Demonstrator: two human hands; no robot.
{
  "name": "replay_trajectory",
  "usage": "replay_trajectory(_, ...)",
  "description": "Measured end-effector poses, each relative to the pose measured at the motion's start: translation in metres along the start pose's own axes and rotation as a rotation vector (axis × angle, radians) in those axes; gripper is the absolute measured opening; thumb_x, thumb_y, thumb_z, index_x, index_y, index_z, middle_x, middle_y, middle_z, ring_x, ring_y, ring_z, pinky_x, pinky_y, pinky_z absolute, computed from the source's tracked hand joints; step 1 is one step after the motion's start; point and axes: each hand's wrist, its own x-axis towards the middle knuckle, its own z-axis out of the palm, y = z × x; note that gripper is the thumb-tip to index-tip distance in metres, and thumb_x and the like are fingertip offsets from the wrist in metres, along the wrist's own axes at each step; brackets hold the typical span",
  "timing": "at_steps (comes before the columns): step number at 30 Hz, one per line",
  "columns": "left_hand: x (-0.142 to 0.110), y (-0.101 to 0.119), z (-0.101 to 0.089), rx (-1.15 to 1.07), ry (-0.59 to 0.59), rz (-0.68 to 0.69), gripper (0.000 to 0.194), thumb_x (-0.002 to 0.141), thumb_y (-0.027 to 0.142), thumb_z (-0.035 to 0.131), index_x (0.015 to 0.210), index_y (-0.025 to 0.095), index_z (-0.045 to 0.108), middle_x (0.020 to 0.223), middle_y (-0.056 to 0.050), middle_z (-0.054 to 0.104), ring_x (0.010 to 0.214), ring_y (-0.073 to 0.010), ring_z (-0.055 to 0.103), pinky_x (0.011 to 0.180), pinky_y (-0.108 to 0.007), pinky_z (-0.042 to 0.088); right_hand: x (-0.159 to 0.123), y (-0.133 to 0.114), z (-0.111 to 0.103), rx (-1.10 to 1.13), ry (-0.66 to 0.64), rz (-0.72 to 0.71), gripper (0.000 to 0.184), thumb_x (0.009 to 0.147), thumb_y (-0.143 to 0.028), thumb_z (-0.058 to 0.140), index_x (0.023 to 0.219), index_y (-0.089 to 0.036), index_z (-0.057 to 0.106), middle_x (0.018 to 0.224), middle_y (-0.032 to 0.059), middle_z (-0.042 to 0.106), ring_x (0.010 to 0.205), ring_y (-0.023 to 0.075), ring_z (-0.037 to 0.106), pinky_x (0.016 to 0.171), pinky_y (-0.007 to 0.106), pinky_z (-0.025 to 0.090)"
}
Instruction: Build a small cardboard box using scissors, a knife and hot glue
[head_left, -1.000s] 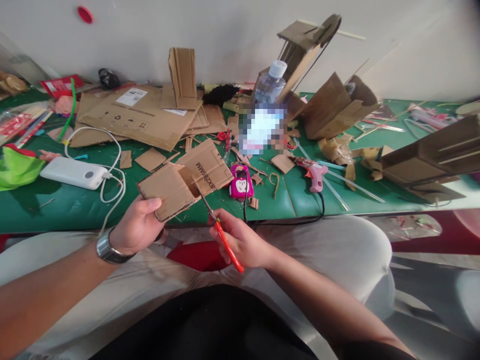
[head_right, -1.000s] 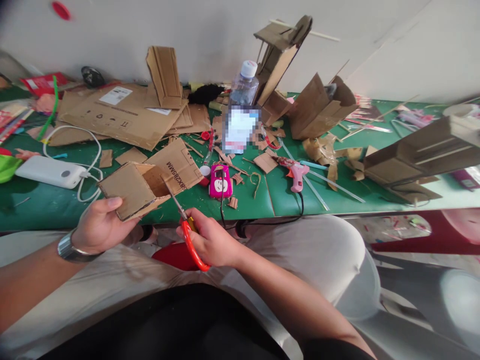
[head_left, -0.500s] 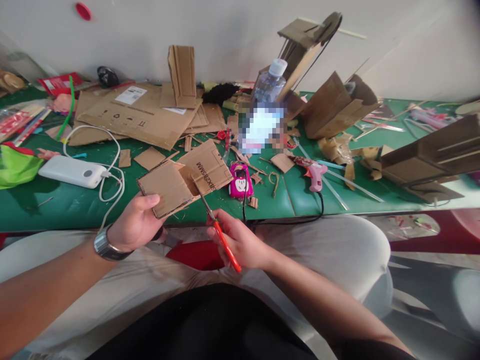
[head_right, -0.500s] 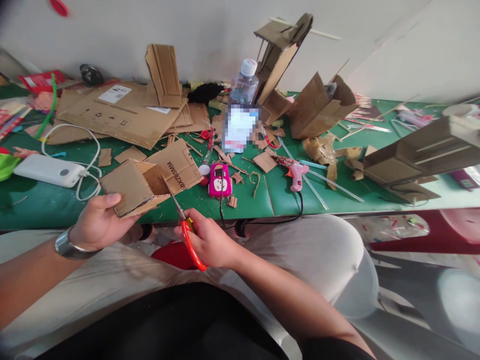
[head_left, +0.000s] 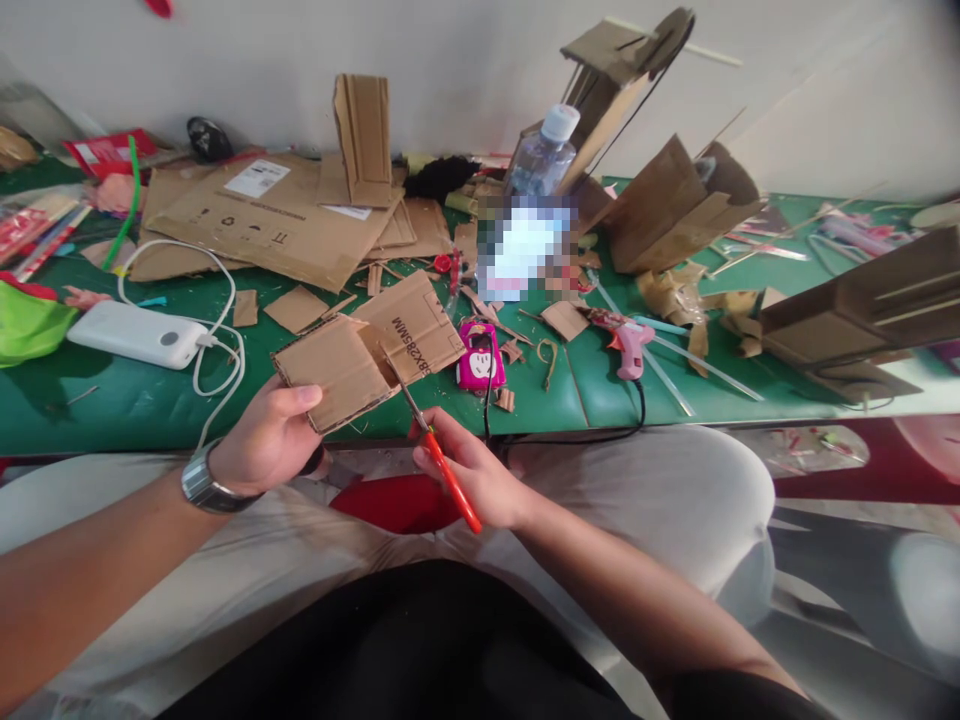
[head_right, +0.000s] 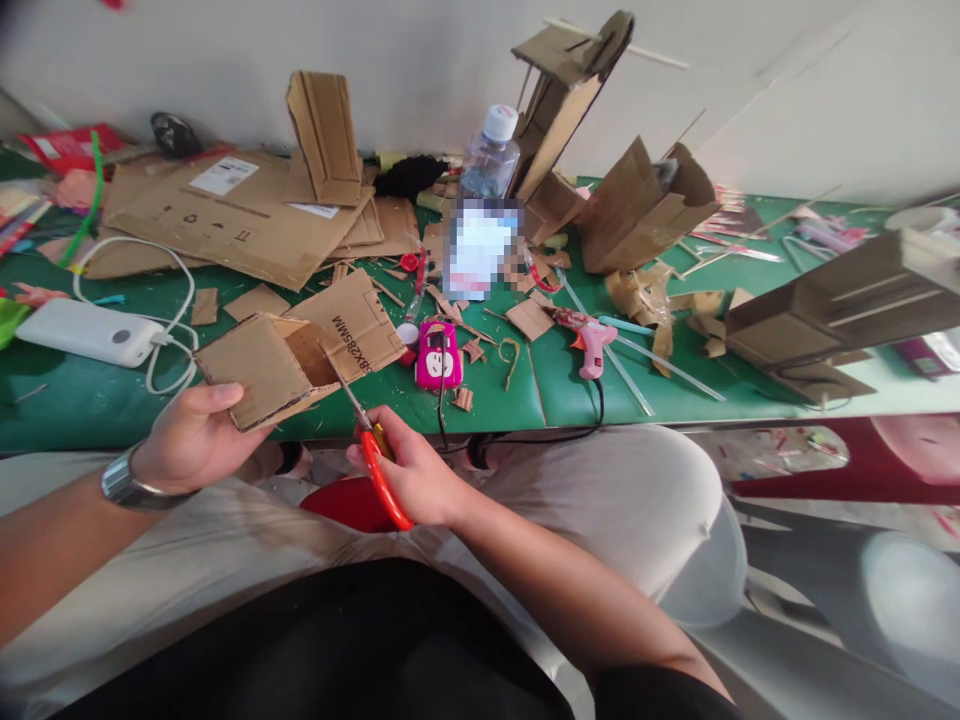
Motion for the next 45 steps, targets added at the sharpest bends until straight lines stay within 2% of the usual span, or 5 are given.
replay_trajectory(10, -0.001, 0.003, 0.006, 0.053, 0.012, 0.058, 0.081, 0.074, 0.017, 0.085, 0.154, 0.027, 0.069, 0.136, -0.01, 0.084, 0.149, -0.0468, 0.068, 0.12, -0.061, 0.066, 0.004, -0.001, 0.001, 0.026, 0.011, -0.036, 0.055, 0.096, -0.072, 0.08, 0.104, -0.024, 0.055, 0.079, -0.0076, 0.045, 0.068, 0.0111, 0.035, 0.06, 0.025, 0.031)
replay_trajectory(15, -0.001, 0.003, 0.004, 0.046, -0.002, 0.048, 0.076, 0.078, 0.021, 0.085, 0.151, 0.033, 0.071, 0.136, -0.006, 0.085, 0.151, -0.047, 0.067, 0.119, -0.065, 0.065, 0.005, 0.007, 0.004, -0.171, 0.111, -0.059, 0.048, 0.097, -0.066, 0.08, 0.099, -0.024, 0.057, 0.074, -0.0075, 0.049, 0.066, 0.0116, 0.039, 0.06, 0.025, 0.033)
replay_trajectory(24, -0.001, 0.004, 0.004, 0.063, -0.002, 0.04, 0.074, 0.076, 0.022, 0.084, 0.149, 0.032, 0.072, 0.139, -0.006, 0.084, 0.151, -0.0482, 0.066, 0.119, -0.065, 0.065, 0.002, 0.001, 0.005, -0.333, 0.139, -0.015, 0.047, 0.103, -0.068, 0.071, 0.094, -0.025, 0.055, 0.067, -0.0068, 0.053, 0.061, 0.0119, 0.042, 0.057, 0.025, 0.032)
replay_trajectory(35, -0.001, 0.003, 0.006, 0.047, -0.015, 0.023, 0.075, 0.077, 0.019, 0.08, 0.151, 0.027, 0.07, 0.138, -0.001, 0.084, 0.153, -0.0475, 0.064, 0.122, -0.06, 0.064, 0.001, 0.002, 0.0, -0.136, 0.033, -0.033, 0.052, 0.1, -0.073, 0.074, 0.102, -0.025, 0.055, 0.078, -0.0056, 0.053, 0.069, 0.0125, 0.044, 0.062, 0.024, 0.037)
replay_trajectory(45, -0.002, 0.004, 0.009, 0.014, 0.02, 0.08, 0.074, 0.074, 0.02, 0.088, 0.146, 0.028, 0.072, 0.138, -0.004, 0.084, 0.152, -0.0446, 0.065, 0.124, -0.061, 0.061, 0.005, 0.0, 0.002, 0.218, -0.036, 0.012, 0.063, 0.086, -0.071, 0.091, 0.114, -0.025, 0.058, 0.077, -0.0091, 0.049, 0.065, 0.0101, 0.036, 0.059, 0.025, 0.032)
